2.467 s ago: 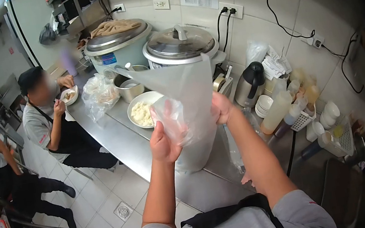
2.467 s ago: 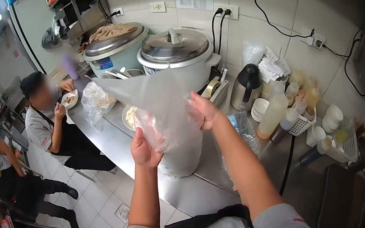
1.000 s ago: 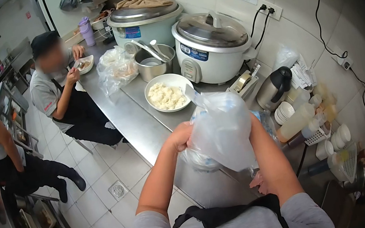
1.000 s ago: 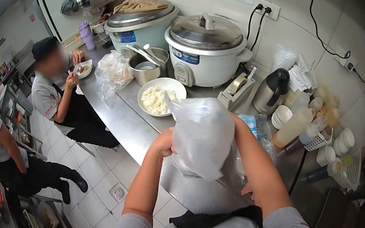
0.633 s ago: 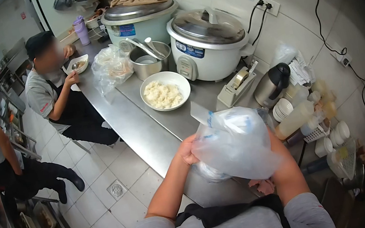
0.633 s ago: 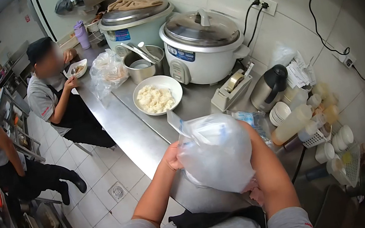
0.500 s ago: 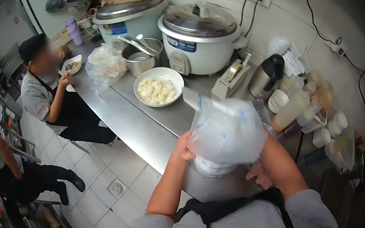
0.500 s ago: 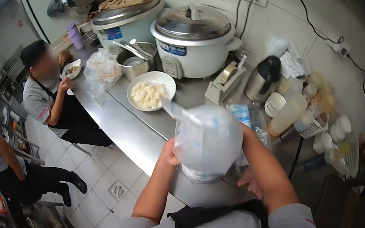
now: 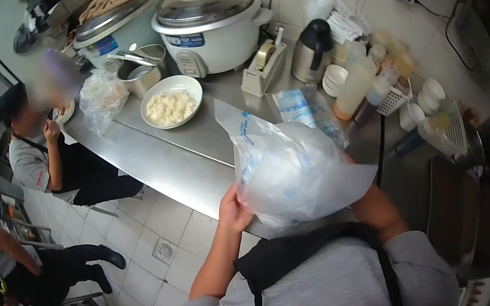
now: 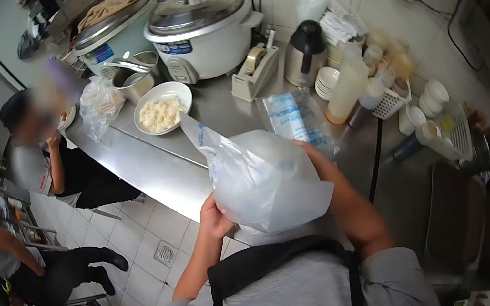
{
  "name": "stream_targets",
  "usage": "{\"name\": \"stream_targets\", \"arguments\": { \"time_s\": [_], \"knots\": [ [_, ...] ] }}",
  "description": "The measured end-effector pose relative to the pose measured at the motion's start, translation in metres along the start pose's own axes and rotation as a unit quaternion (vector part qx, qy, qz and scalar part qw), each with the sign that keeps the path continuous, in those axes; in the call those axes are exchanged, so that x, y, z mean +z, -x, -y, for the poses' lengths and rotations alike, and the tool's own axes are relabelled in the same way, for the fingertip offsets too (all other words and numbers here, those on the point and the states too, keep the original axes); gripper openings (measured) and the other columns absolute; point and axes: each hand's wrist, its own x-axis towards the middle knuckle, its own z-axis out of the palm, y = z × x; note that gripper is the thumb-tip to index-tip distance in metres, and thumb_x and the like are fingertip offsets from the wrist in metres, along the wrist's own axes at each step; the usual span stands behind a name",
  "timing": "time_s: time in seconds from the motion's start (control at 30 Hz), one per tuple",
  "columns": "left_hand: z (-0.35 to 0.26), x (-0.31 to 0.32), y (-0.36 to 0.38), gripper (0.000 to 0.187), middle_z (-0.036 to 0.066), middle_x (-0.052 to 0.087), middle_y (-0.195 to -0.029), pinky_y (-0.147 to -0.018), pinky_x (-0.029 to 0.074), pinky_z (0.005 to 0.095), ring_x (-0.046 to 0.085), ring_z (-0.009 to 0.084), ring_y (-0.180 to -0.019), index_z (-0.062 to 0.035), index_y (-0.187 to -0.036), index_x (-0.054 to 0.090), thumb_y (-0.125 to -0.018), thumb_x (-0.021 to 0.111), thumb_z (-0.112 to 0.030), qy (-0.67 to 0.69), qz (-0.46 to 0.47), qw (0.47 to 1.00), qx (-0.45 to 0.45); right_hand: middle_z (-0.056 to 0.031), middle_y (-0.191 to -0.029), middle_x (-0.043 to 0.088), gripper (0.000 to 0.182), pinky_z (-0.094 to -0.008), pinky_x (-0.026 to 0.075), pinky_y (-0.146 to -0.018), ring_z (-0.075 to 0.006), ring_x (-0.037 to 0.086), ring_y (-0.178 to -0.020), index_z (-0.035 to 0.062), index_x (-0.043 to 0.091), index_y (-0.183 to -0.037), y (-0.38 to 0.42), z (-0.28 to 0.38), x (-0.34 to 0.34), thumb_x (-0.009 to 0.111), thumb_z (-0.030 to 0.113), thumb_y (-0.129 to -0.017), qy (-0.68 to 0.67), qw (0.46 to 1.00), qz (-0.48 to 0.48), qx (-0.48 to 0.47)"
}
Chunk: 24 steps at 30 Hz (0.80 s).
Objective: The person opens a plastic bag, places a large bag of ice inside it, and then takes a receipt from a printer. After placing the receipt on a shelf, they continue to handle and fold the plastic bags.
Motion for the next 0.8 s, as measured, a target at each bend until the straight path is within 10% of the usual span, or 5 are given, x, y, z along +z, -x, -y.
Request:
{"name": "stream_targets", "arguments": {
  "time_s": [0.37, 0.57, 0.8],
  "knots": [
    [0.023, 0.002, 0.036, 0.033, 0.010, 0.053, -0.103, -0.077, 0.043, 0.0346, 0.051, 0.0222, -0.094, -0.0013, -0.108, 0.042, -0.085, 0.043, -0.026, -0.020, 0.077, 0.997, -0.021, -0.0094, -0.095, 0.054, 0.031, -0.0388, 0.046, -0.068, -0.0208, 0.056, -0.079, 0.0080, 0.045, -0.105, 0.079, 0.011, 0.009, 0.047, 0.027, -0.081, -0.380, 0.880, -0.089, 0.268],
    [0.037, 0.040, 0.054, 0.029, 0.012, 0.054, -0.098, -0.067, 0.050, 0.0309, 0.057, 0.0211, -0.082, -0.0009, -0.106, 0.042, -0.083, 0.048, -0.016, -0.118, 0.013, 0.990, -0.071, -0.0064, -0.102, 0.052, 0.044, -0.0372, 0.048, -0.069, -0.0210, 0.055, -0.087, 0.0101, 0.041, -0.113, 0.082, 0.008, 0.014, 0.044, 0.041, -0.082, -0.372, 0.885, -0.035, 0.278],
    [0.041, 0.032, 0.048, 0.031, 0.013, 0.054, -0.097, -0.067, 0.050, 0.0331, 0.057, 0.0223, -0.081, -0.0007, -0.108, 0.040, -0.083, 0.048, -0.017, -0.117, 0.019, 0.989, -0.090, -0.0046, -0.088, 0.055, 0.022, -0.0347, 0.045, -0.070, -0.0182, 0.054, -0.078, 0.0076, 0.050, -0.100, 0.075, 0.006, 0.014, 0.044, 0.018, -0.081, -0.468, 0.838, -0.037, 0.278]
  ]
}}
